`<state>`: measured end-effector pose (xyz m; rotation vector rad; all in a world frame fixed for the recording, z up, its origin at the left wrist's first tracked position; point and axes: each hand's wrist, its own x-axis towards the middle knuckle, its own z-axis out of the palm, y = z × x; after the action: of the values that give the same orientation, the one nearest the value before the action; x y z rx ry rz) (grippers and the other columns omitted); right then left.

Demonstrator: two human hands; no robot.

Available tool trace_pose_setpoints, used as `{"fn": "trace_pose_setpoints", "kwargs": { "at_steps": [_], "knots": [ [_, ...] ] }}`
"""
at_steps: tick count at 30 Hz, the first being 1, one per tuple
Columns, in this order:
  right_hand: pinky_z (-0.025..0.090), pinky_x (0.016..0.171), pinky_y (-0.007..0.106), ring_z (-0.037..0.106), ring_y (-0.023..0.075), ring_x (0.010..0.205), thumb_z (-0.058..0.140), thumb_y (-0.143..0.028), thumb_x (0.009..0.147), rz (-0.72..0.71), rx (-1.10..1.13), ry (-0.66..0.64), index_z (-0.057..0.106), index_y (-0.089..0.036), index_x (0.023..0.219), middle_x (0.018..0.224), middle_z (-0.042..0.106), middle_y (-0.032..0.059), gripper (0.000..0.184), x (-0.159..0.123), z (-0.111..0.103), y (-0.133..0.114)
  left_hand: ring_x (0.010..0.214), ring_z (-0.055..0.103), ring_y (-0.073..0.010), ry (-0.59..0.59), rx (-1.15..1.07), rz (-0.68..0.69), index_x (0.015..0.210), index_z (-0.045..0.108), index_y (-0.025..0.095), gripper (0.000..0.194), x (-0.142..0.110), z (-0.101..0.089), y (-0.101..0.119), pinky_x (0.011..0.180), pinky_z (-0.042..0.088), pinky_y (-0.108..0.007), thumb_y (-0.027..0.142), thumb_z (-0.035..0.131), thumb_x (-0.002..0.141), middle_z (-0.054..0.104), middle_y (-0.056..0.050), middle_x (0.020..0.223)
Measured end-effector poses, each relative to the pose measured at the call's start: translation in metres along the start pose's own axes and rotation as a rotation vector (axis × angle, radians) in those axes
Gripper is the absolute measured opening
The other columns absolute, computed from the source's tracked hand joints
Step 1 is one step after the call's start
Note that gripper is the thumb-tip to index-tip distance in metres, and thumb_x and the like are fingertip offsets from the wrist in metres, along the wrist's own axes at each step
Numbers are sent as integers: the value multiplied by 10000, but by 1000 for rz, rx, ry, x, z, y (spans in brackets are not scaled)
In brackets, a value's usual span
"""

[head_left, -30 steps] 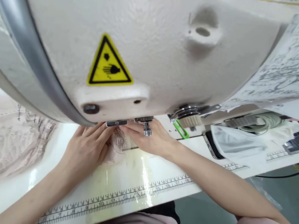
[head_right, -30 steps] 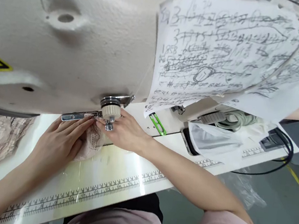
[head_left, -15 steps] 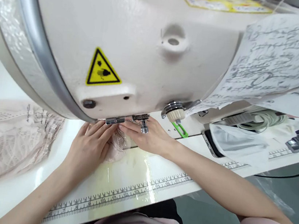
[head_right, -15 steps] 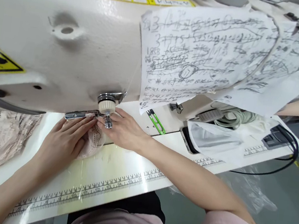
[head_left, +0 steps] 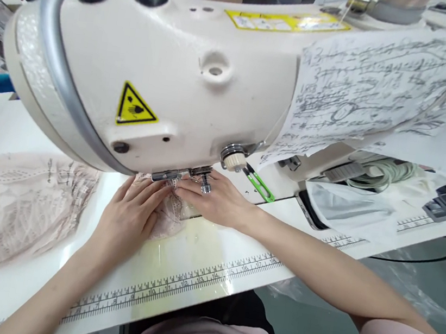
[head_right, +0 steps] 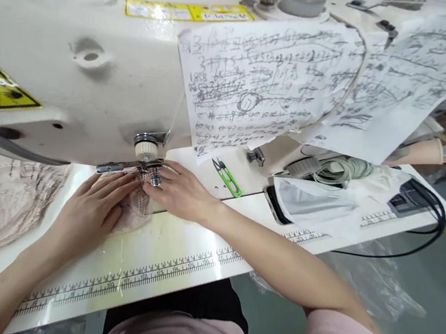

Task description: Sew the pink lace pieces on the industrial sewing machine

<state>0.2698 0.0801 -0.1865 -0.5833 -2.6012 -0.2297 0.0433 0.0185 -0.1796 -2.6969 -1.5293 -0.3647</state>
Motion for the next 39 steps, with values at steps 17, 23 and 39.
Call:
{"fn": "trace_pose_setpoints", "kwargs": {
  "at_steps": [17,23,39],
  "knots": [
    [413,932,376,534,168,1043,515,-105,885,-21,579,-266,685,-198,951,945,654,20,204,6,-12,-3,790,598,-222,-12,-35,7,909,555,188,52,-58,-33,18,684,451,-353,211,507,907,644,-52,855],
    [413,892,368,556,170,988,565,-236,941,-1,611,-243,689,-192,877,909,678,23,147,11,-13,-1,882,622,-218,143,-59,75,953,534,164,176,-38,-33,9,766,496,-344,71,399,887,665,-75,910],
    [382,538,240,563,91,687,530,-324,924,110,312,-283,613,-201,1158,1161,650,37,277,14,-12,-2,641,621,-168,209,48,377,956,610,125,313,2,-12,-17,472,419,-266,-21,374,811,677,-76,854]
  ]
}}
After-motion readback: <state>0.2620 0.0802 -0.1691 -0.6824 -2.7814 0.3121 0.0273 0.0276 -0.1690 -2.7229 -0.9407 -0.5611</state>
